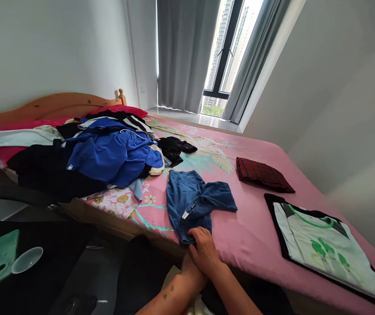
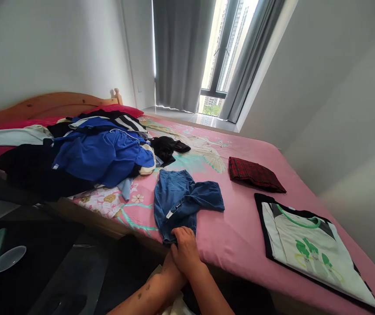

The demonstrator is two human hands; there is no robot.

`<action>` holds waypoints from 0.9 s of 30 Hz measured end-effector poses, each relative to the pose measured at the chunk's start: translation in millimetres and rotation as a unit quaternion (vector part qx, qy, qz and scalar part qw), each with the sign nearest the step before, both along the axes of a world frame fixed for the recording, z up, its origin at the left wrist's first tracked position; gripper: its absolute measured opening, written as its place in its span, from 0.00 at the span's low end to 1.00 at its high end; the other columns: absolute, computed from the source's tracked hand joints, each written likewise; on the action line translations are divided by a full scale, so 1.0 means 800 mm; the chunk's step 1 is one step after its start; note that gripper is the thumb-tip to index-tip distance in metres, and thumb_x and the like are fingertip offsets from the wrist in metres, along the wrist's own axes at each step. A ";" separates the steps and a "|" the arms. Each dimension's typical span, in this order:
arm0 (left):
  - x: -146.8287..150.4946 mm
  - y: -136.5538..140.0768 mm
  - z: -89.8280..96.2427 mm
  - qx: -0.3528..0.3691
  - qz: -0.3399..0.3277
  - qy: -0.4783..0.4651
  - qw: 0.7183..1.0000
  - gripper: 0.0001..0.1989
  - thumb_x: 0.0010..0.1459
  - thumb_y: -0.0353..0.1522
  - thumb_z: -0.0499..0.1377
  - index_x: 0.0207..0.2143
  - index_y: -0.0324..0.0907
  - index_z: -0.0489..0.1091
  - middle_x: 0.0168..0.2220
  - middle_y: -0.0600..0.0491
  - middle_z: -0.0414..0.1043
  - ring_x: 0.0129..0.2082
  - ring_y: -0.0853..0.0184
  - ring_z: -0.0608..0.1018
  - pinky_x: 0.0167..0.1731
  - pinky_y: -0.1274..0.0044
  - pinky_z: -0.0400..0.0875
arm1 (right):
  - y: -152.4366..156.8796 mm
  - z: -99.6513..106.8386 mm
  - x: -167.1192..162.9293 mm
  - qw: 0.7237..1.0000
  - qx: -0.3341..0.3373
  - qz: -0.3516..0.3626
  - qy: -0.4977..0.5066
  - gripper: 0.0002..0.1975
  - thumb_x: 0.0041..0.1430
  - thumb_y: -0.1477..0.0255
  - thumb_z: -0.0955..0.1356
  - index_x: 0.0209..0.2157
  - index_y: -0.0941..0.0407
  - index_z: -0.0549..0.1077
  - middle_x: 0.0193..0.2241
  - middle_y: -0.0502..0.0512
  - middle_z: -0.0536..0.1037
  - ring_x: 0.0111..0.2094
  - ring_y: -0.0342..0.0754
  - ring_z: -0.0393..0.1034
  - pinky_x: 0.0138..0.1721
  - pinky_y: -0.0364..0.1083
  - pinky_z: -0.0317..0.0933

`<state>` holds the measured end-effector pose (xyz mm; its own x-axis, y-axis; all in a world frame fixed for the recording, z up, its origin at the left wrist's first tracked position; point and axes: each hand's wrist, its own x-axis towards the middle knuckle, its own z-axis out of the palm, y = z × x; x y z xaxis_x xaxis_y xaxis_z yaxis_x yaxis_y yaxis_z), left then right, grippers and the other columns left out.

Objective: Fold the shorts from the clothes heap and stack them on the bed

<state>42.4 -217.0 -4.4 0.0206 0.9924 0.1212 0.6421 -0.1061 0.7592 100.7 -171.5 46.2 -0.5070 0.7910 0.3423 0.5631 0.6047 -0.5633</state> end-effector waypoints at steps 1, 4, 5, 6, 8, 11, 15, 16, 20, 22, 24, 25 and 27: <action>-0.003 -0.007 0.004 -0.002 -0.008 0.003 1.000 0.17 0.51 0.31 0.55 0.44 0.45 0.73 0.39 0.45 0.74 0.45 0.48 0.72 0.49 0.58 0.66 | 0.000 -0.005 0.003 1.000 0.000 0.002 0.002 0.20 0.45 0.83 0.62 0.42 0.56 0.70 0.40 0.56 0.74 0.45 0.51 0.64 0.51 0.53 0.57; -0.017 -0.036 0.016 0.032 -0.048 -0.006 0.998 0.19 0.52 0.30 0.53 0.48 0.46 0.71 0.47 0.45 0.71 0.49 0.50 0.70 0.52 0.59 0.63 | 0.006 -0.011 0.014 1.000 0.004 0.019 -0.007 0.23 0.49 0.83 0.61 0.47 0.55 0.70 0.44 0.56 0.73 0.47 0.51 0.65 0.52 0.53 0.59; -0.022 -0.045 0.019 0.046 -0.057 -0.024 0.997 0.18 0.53 0.29 0.53 0.46 0.46 0.72 0.47 0.45 0.71 0.50 0.52 0.70 0.52 0.60 0.63 | 0.009 -0.010 0.017 1.000 0.009 0.023 -0.008 0.23 0.50 0.82 0.60 0.48 0.55 0.70 0.44 0.55 0.74 0.47 0.50 0.65 0.52 0.53 0.60; -0.027 -0.053 0.021 0.055 -0.057 -0.049 0.996 0.15 0.53 0.29 0.53 0.43 0.46 0.72 0.46 0.46 0.71 0.48 0.55 0.70 0.50 0.63 0.64 | 0.012 -0.009 0.020 1.000 0.019 0.022 -0.004 0.23 0.52 0.82 0.60 0.49 0.54 0.70 0.44 0.55 0.74 0.46 0.50 0.66 0.51 0.53 0.61; -0.036 -0.062 0.021 0.039 -0.008 -0.119 0.992 0.08 0.56 0.30 0.52 0.34 0.45 0.71 0.38 0.48 0.72 0.41 0.60 0.73 0.44 0.68 0.68 | 0.017 -0.006 0.022 0.998 0.055 0.004 0.022 0.24 0.55 0.82 0.59 0.52 0.53 0.69 0.44 0.55 0.74 0.46 0.49 0.66 0.49 0.52 0.63; -0.047 -0.058 0.014 -0.014 0.138 -0.233 0.963 0.07 0.59 0.36 0.51 0.31 0.44 0.65 0.30 0.52 0.68 0.32 0.65 0.72 0.35 0.73 0.69 | 0.019 -0.005 0.019 0.992 0.110 -0.047 0.043 0.26 0.57 0.81 0.57 0.55 0.52 0.67 0.47 0.56 0.73 0.48 0.49 0.65 0.51 0.53 0.62; -0.059 -0.038 0.002 -0.004 0.240 -0.324 0.915 0.14 0.58 0.40 0.54 0.43 0.42 0.61 0.32 0.53 0.68 0.31 0.66 0.73 0.35 0.74 0.68 | 0.006 -0.023 0.008 0.989 0.123 -0.066 -0.054 0.24 0.55 0.81 0.60 0.51 0.51 0.70 0.43 0.56 0.74 0.45 0.52 0.66 0.48 0.55 0.61; -0.061 -0.033 0.000 -0.004 0.241 -0.335 0.911 0.18 0.57 0.41 0.55 0.46 0.41 0.60 0.31 0.53 0.68 0.31 0.66 0.73 0.34 0.74 0.68 | 0.002 -0.028 0.006 0.987 0.123 -0.069 -0.074 0.23 0.55 0.81 0.61 0.51 0.51 0.70 0.44 0.56 0.74 0.45 0.53 0.65 0.49 0.56 0.60; -0.070 -0.016 0.006 -0.058 0.228 -0.368 0.900 0.25 0.48 0.42 0.61 0.46 0.38 0.65 0.22 0.57 0.67 0.24 0.66 0.71 0.29 0.75 0.66 | -0.010 -0.032 0.006 0.988 0.108 -0.067 -0.092 0.24 0.55 0.79 0.61 0.54 0.53 0.67 0.48 0.57 0.71 0.50 0.54 0.62 0.54 0.58 0.54; -0.074 -0.009 0.014 -0.075 0.233 -0.388 0.888 0.23 0.45 0.43 0.62 0.40 0.38 0.69 0.22 0.56 0.68 0.24 0.66 0.71 0.30 0.75 0.66 | -0.012 -0.026 0.011 0.990 0.089 -0.039 -0.100 0.29 0.51 0.78 0.62 0.57 0.53 0.63 0.51 0.57 0.69 0.52 0.55 0.60 0.57 0.59 0.51; -0.077 -0.003 0.024 -0.079 0.237 -0.402 0.881 0.20 0.44 0.44 0.63 0.34 0.38 0.71 0.24 0.54 0.70 0.26 0.65 0.72 0.31 0.75 0.66 | -0.014 -0.020 0.015 0.991 0.074 -0.013 -0.108 0.35 0.47 0.77 0.64 0.60 0.55 0.59 0.54 0.57 0.66 0.55 0.56 0.57 0.59 0.60 0.48; -0.078 0.000 0.029 -0.079 0.237 -0.405 0.880 0.18 0.43 0.44 0.63 0.31 0.38 0.71 0.24 0.54 0.71 0.27 0.66 0.72 0.31 0.76 0.66 | -0.015 -0.019 0.016 0.991 0.071 -0.007 -0.111 0.37 0.45 0.76 0.64 0.60 0.55 0.57 0.55 0.58 0.66 0.56 0.57 0.56 0.60 0.61 0.46; -0.080 0.004 0.036 -0.082 0.234 -0.415 0.875 0.17 0.42 0.44 0.63 0.26 0.39 0.70 0.24 0.54 0.70 0.26 0.67 0.71 0.30 0.77 0.65 | -0.016 -0.021 0.016 0.992 0.075 -0.011 -0.103 0.37 0.46 0.75 0.65 0.61 0.56 0.56 0.55 0.59 0.66 0.56 0.57 0.57 0.60 0.62 0.46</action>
<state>-21.4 -213.5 24.0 -0.4211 0.8735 -0.2442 -0.1941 0.1762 0.9650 113.7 -184.5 29.8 -0.5618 0.7508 0.3475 0.6706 0.6592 -0.3402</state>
